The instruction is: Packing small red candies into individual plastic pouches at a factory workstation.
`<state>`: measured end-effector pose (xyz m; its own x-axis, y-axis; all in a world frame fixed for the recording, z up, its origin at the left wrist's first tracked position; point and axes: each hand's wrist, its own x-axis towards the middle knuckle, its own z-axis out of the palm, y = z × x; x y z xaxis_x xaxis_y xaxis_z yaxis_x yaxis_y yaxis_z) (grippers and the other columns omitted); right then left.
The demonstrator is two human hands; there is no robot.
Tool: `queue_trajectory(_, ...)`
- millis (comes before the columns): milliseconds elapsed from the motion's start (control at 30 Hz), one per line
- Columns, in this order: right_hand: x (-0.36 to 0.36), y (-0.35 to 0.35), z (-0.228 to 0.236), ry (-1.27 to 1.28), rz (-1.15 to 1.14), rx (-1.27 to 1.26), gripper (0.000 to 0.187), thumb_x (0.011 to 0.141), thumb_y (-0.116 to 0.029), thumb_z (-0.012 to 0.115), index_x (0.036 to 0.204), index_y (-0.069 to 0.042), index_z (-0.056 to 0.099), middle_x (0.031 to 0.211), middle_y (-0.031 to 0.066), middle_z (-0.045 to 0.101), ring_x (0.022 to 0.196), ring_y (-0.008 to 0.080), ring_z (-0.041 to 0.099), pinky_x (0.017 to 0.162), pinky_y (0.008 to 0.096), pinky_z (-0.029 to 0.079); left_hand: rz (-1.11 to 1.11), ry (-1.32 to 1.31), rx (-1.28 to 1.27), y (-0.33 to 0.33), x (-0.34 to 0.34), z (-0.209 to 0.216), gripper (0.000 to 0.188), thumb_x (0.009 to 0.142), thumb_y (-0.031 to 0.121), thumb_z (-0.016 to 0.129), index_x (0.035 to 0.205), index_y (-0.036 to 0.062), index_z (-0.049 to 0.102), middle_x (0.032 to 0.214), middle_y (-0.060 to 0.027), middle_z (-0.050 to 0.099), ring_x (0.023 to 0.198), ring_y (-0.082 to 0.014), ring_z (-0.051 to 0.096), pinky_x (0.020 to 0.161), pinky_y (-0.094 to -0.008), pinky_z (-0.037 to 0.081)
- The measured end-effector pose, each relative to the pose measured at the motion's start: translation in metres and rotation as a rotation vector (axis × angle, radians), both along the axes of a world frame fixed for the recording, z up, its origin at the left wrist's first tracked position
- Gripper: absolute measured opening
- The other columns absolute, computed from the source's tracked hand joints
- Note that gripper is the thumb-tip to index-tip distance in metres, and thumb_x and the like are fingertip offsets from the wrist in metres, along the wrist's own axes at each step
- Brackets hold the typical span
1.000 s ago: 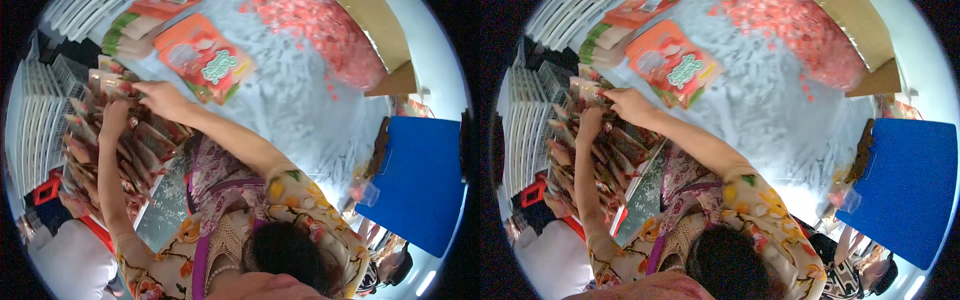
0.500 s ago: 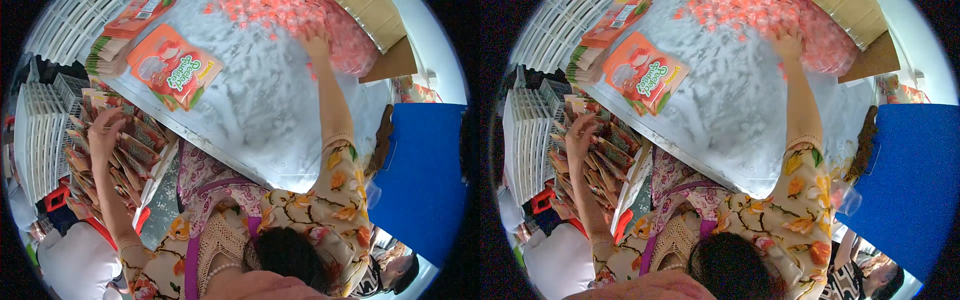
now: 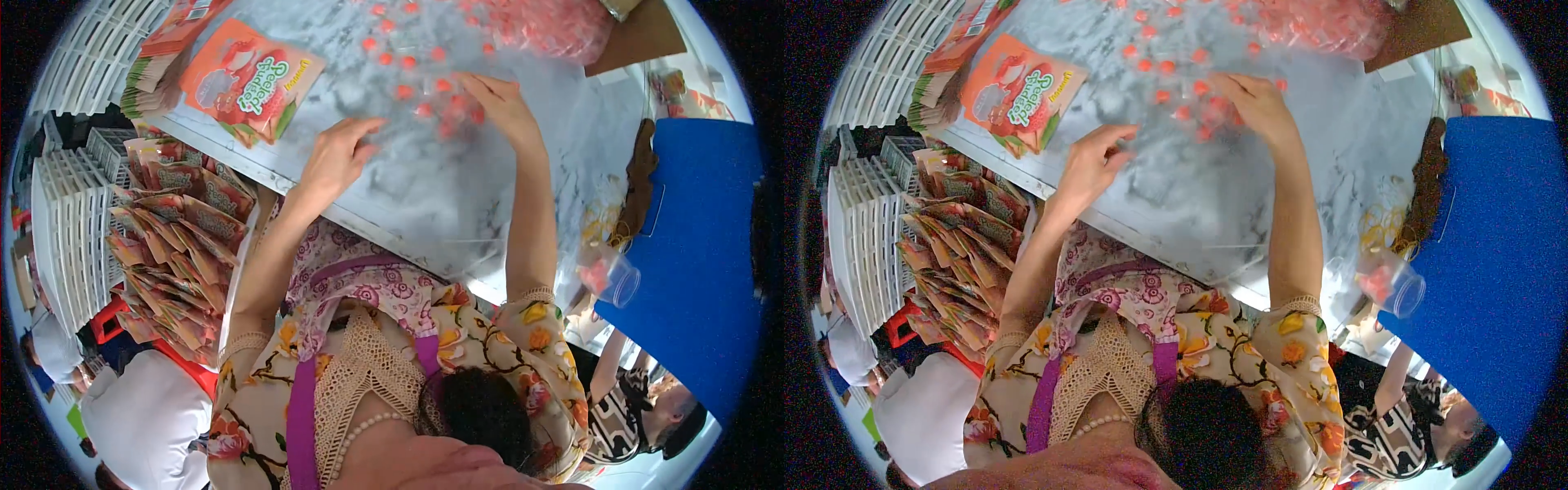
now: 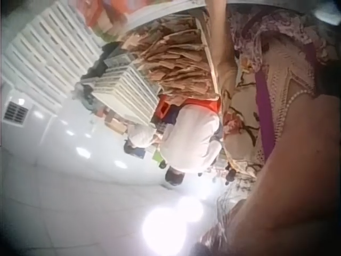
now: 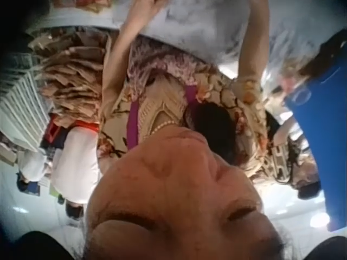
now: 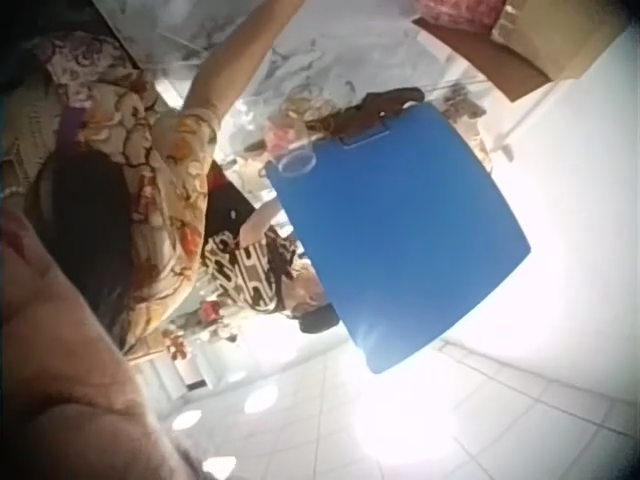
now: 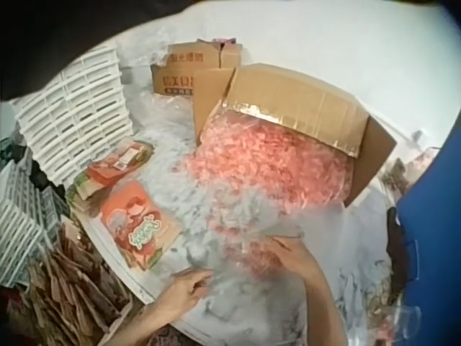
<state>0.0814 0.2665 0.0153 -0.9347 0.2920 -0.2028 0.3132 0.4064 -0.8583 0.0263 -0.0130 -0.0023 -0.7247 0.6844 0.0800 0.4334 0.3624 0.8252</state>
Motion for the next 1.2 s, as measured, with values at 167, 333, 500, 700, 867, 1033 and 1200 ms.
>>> queue_trajectory(167,0.062,0.019,-0.002,0.045,-0.046,-0.099,0.030,0.093,-0.020,0.058,0.114,0.000,0.066,0.104,0.0067,0.069,0.096,0.0143,0.063,0.087,0.0284,0.049,0.025,0.022,0.029,0.001,0.004,-0.005,0.034,0.077,-0.002,0.067,0.110,0.0054,0.064,0.100,-0.0152,0.065,0.079,-0.0287,0.066,0.069,-0.0344,0.051)
queue_trajectory(333,0.087,-0.003,-0.016,0.266,-0.230,-0.078,0.024,0.092,-0.008,0.056,0.111,0.000,0.067,0.110,0.0074,0.068,0.101,0.0150,0.061,0.086,0.0275,0.048,-0.012,0.035,0.024,0.017,0.009,0.000,0.036,0.078,0.002,0.069,0.113,0.0060,0.064,0.105,-0.0142,0.064,0.084,-0.0269,0.065,0.072,-0.0330,0.051)
queue_trajectory(500,0.080,-0.029,-0.045,0.492,0.011,0.309,0.032,0.082,0.006,0.057,0.108,-0.008,0.069,0.119,0.0099,0.064,0.109,0.0209,0.058,0.088,0.0321,0.047,-0.109,0.380,0.095,0.045,0.020,-0.012,0.037,0.077,0.015,0.073,0.111,0.0048,0.063,0.113,-0.0153,0.060,0.100,-0.0324,0.059,0.083,-0.0391,0.049)
queue_trajectory(700,0.108,-0.042,-0.039,0.450,0.084,0.425,0.029,0.079,0.006,0.059,0.103,-0.007,0.069,0.112,0.0099,0.066,0.106,0.0263,0.059,0.087,0.0333,0.049,-0.194,0.349,0.034,0.050,0.051,-0.014,0.038,0.078,0.024,0.072,0.109,0.0054,0.063,0.103,-0.0143,0.058,0.098,-0.0338,0.057,0.083,-0.0408,0.049)
queue_trajectory(867,0.136,-0.040,-0.041,0.315,-0.241,0.072,0.026,0.084,0.007,0.052,0.099,-0.004,0.070,0.104,0.0050,0.069,0.097,0.0155,0.060,0.079,0.0258,0.049,-0.277,0.221,-0.049,0.060,0.072,-0.008,0.031,0.078,0.021,0.070,0.105,0.0078,0.062,0.096,-0.0109,0.060,0.083,-0.0309,0.061,0.073,-0.0375,0.051)
queue_trajectory(1033,0.153,-0.030,-0.037,0.327,-0.538,-0.146,0.024,0.089,0.007,0.047,0.096,0.000,0.069,0.102,0.0019,0.069,0.090,0.0067,0.057,0.076,0.0210,0.046,-0.305,0.138,-0.082,0.062,0.068,-0.005,0.034,0.077,0.019,0.071,0.107,0.0083,0.060,0.098,-0.0110,0.060,0.088,-0.0322,0.062,0.074,-0.0395,0.051)
queue_trajectory(1200,0.164,-0.023,-0.034,0.518,-0.616,-0.191,0.024,0.089,0.005,0.046,0.097,0.001,0.068,0.105,0.0049,0.069,0.092,0.0101,0.059,0.086,0.0218,0.044,-0.319,0.135,-0.055,0.063,0.067,0.001,0.044,0.073,0.015,0.076,0.113,0.0076,0.059,0.109,-0.0144,0.056,0.089,-0.0334,0.062,0.077,-0.0400,0.051)
